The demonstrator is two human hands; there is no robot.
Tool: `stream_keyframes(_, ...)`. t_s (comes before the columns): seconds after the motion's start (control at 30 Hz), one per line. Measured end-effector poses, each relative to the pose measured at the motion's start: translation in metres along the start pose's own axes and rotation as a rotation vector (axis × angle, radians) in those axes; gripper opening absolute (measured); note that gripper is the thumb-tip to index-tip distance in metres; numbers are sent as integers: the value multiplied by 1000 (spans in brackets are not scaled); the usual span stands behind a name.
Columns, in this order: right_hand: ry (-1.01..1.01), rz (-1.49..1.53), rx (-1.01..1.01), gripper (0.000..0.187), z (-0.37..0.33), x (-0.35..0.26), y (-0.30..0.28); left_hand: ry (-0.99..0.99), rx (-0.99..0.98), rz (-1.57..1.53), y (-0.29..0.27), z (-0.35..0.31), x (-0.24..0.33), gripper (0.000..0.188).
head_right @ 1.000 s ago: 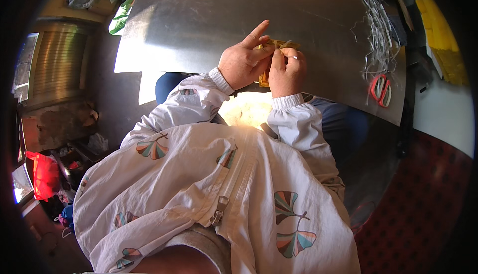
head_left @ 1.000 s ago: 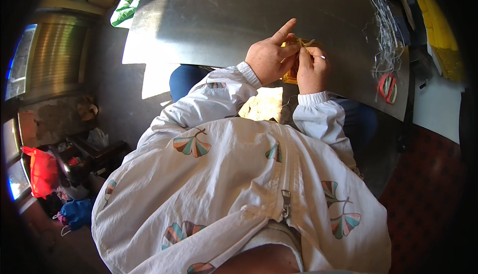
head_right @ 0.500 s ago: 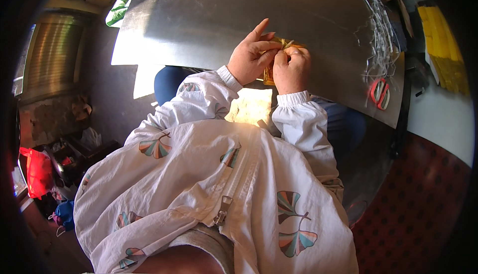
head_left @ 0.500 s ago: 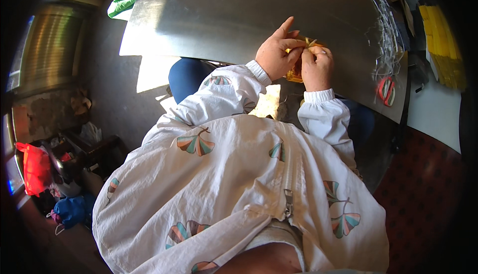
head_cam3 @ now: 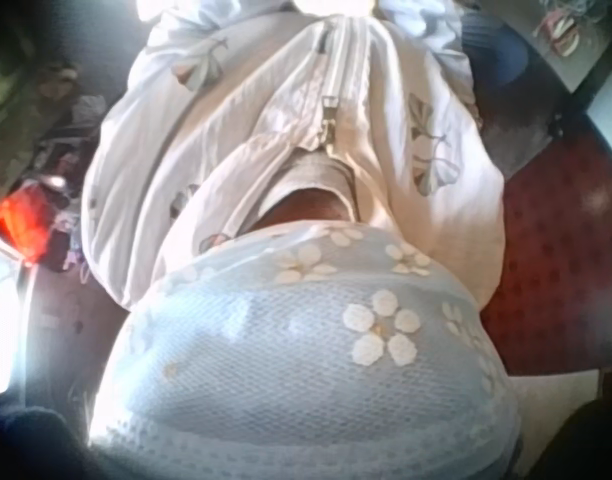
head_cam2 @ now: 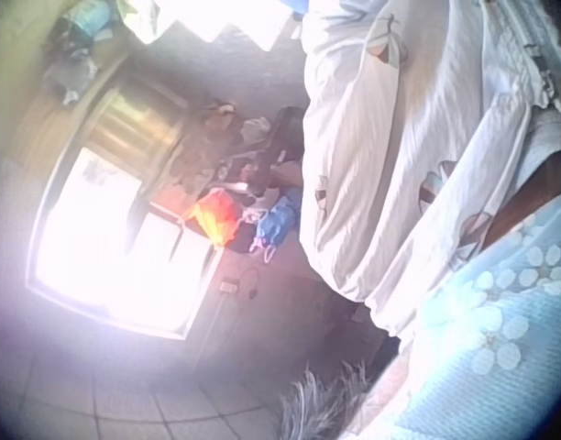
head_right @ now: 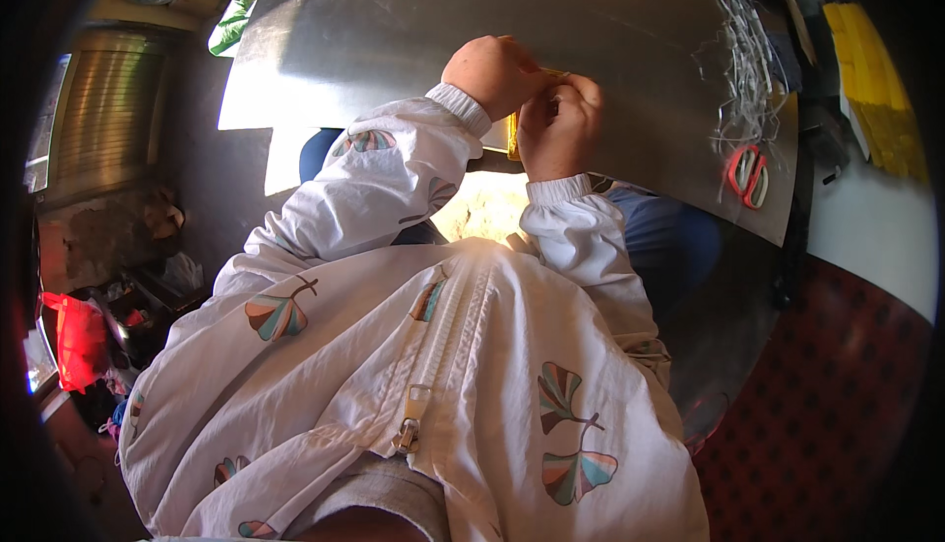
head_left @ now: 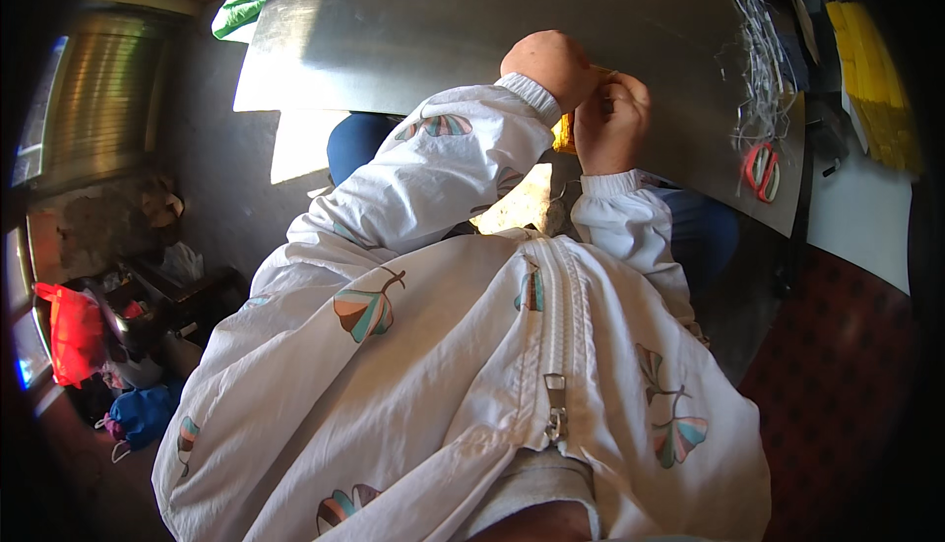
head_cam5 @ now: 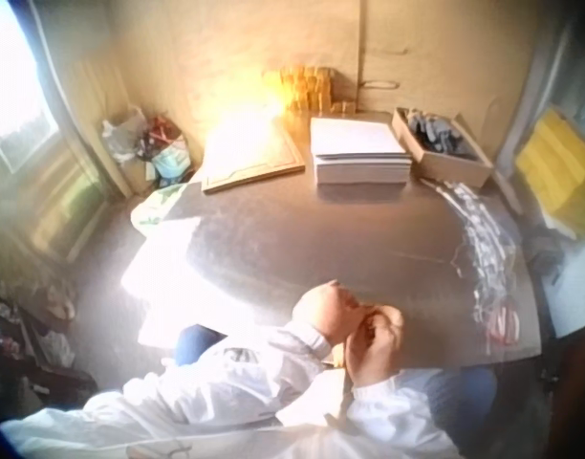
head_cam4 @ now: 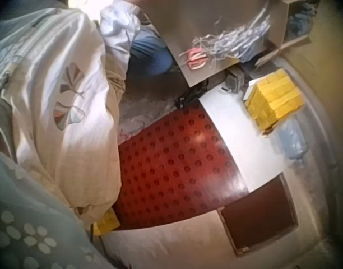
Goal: The person gathers a stack of gold-colored folded paper items on a metal table, aligns them, and ties them together with a white string. The person then places the tied bundle into a cardboard box.
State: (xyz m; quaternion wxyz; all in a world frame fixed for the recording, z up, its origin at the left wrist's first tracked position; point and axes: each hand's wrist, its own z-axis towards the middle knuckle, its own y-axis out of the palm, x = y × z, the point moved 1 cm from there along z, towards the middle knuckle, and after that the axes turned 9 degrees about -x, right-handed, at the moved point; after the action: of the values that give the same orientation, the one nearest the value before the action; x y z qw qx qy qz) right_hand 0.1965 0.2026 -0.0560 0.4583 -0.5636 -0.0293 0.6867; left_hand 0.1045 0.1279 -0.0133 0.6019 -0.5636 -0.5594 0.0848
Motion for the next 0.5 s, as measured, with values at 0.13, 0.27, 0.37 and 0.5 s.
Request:
stream_keyframes(0.13, -30, 35, 4, 10, -1, -4, 0, -41, -12, 28, -2, 1, 3, 27)
stream_keyframes(0.27, -33, 6, 23, 9, -1, -6, 1, -76, -61, 83, -4, 0, 7, 25)
stream_keyframes(0.37, -62, -14, 9, 7, 0, -7, 0, -99, -47, 73, -5, -2, 9, 24)
stream_keyframes(0.5, -112, 66, 30, 6, 4, -7, 0, -86, -14, 39, -4, -3, 6, 24)
